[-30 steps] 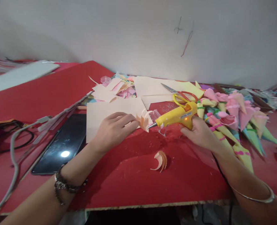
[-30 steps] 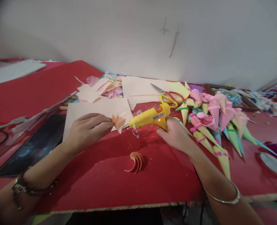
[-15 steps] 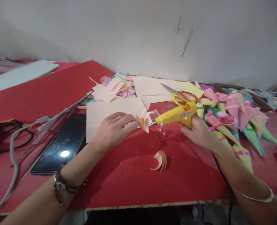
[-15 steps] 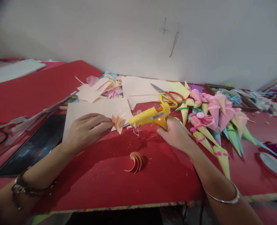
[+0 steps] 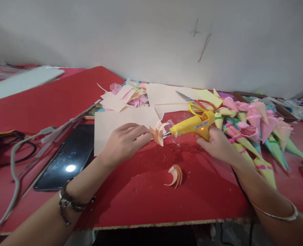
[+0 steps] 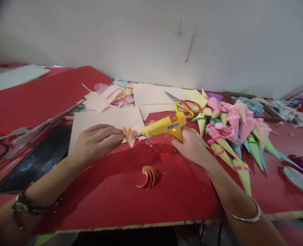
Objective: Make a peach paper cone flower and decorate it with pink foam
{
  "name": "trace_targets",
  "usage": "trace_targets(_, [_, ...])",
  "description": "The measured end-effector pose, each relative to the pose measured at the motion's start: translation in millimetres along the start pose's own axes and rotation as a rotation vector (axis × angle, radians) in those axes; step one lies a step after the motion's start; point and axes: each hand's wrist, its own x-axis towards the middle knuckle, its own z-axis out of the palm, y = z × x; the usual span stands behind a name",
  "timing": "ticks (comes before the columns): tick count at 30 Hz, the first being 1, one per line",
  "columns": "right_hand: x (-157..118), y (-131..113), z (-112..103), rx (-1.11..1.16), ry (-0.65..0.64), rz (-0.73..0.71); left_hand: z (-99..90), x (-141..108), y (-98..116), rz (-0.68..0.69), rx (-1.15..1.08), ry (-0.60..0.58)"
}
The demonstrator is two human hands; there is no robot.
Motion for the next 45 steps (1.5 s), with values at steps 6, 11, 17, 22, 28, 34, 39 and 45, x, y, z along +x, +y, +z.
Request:
trace_targets(6, [1.0,2.7,0.8,-0.047,0.012,-0.014,-1.1,0.3,-0.8,0.005,0.002,0.006])
trace_targets(11, [0.8,0.7,0.4,-0.063,0.038,-0.006,-0.1,-0.9,-0.5,0.009,0.001,0.018])
trace_targets(17, [-0.9,-5.5,-3.0,-0.017,0.033,0.007,-0.3,0.2,-0.3,0.015,-0.007,0.03])
trace_targets(22, [-2.3,-5.9,-3.1,0.007,0.047,0.023,-0.8,0.8,-0.4,0.015,-0.009,0.015])
trace_targets(28, [-2.2,-5.6,-2.6,0.047,0.017,0.014,-0.9,1.7,0.1,0.013,-0.01,0.036])
trace_targets(34, [-1.2,-2.5,-1.3,-0.011,0.058,-0.036,-0.3,0.6,-0.5,0.011,-0.012,0.022])
trace_targets(39, [-0.3,0.8,-0.5,-0.004,0.04,-0.038,1.0,-0.9,-0.3,0.012,-0.005,0.028])
trace_targets(45, [0.6,0.3,-1.3,-0.009,0.042,-0.07,-0.8,0.5,0.5,0.015,-0.002,0.027])
